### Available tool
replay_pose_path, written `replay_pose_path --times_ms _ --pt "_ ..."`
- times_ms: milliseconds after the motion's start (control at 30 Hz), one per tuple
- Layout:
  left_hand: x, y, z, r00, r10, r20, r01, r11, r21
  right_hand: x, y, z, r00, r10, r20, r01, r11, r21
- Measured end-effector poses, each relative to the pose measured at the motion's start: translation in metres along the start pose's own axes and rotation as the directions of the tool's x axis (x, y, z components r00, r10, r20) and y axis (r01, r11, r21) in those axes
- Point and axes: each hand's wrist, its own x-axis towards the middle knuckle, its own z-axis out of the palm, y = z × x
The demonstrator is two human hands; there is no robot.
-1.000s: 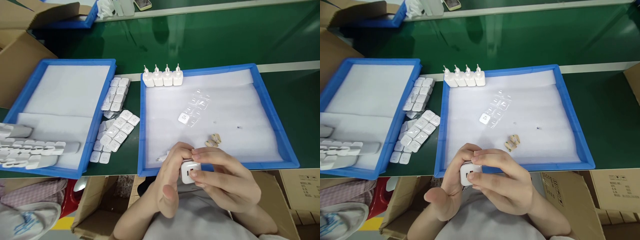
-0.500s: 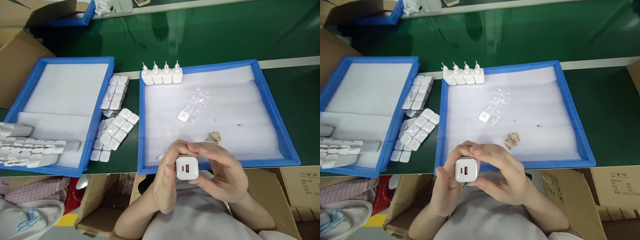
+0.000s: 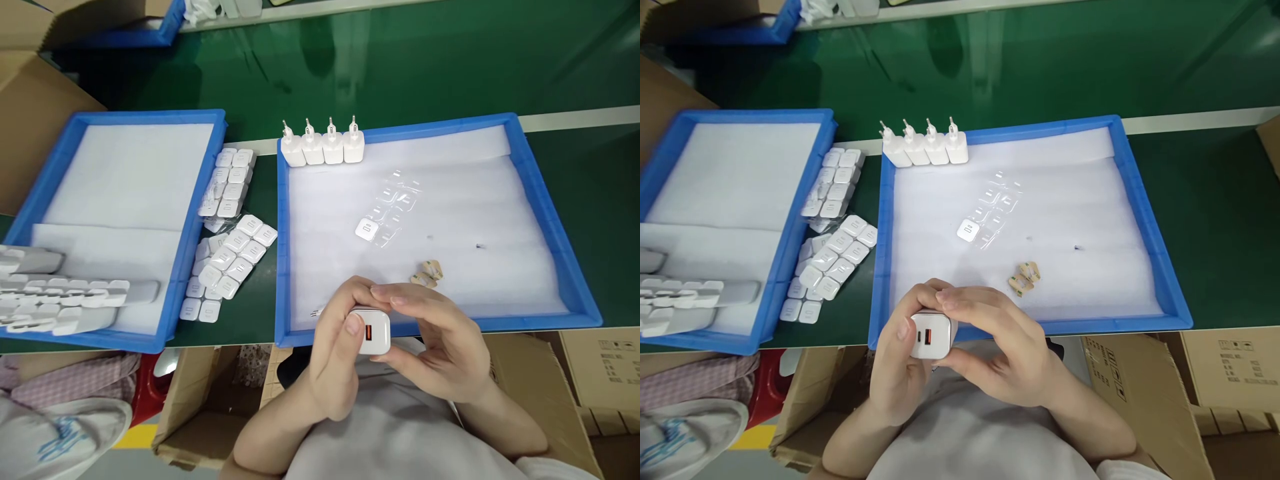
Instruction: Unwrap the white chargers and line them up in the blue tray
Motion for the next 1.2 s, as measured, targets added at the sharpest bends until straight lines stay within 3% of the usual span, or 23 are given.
replay_pose_path --times_ms 233,500,733,967,1100,1200 --pt "0.000 -0.001 0.000 1.000 0.016 0.004 -0.016 1.000 -0.012 0.000 -0.001 -0.001 1.000 -0.001 0.029 0.000 0.999 0.034" --pt "0.001 -0.002 -0.003 0.992 0.097 0.079 -0.105 0.989 0.107 0.004 -0.002 -0.001 1.000 -0.025 -0.015 0.025 0.999 0.028" --pt "0.000 -0.002 -0.003 0.990 0.104 0.097 -0.107 0.994 0.031 0.007 -0.004 -0.004 0.999 -0.029 0.040 0.027 0.999 0.033" --pt "-0.001 -0.001 -0.004 0.972 0.189 0.142 -0.204 0.974 0.097 0.006 -0.004 -0.005 0.998 -0.039 0.043 0.036 0.998 0.055" --pt "-0.002 0.001 -0.009 0.972 0.115 0.206 -0.120 0.993 0.011 0.006 -0.003 -0.004 0.998 -0.058 0.034 0.057 0.998 0.032" --pt "-0.005 0.002 -0.010 0.982 0.055 0.183 -0.055 0.998 -0.001 0.006 -0.002 -0.004 0.996 -0.083 0.034 0.084 0.996 -0.012"
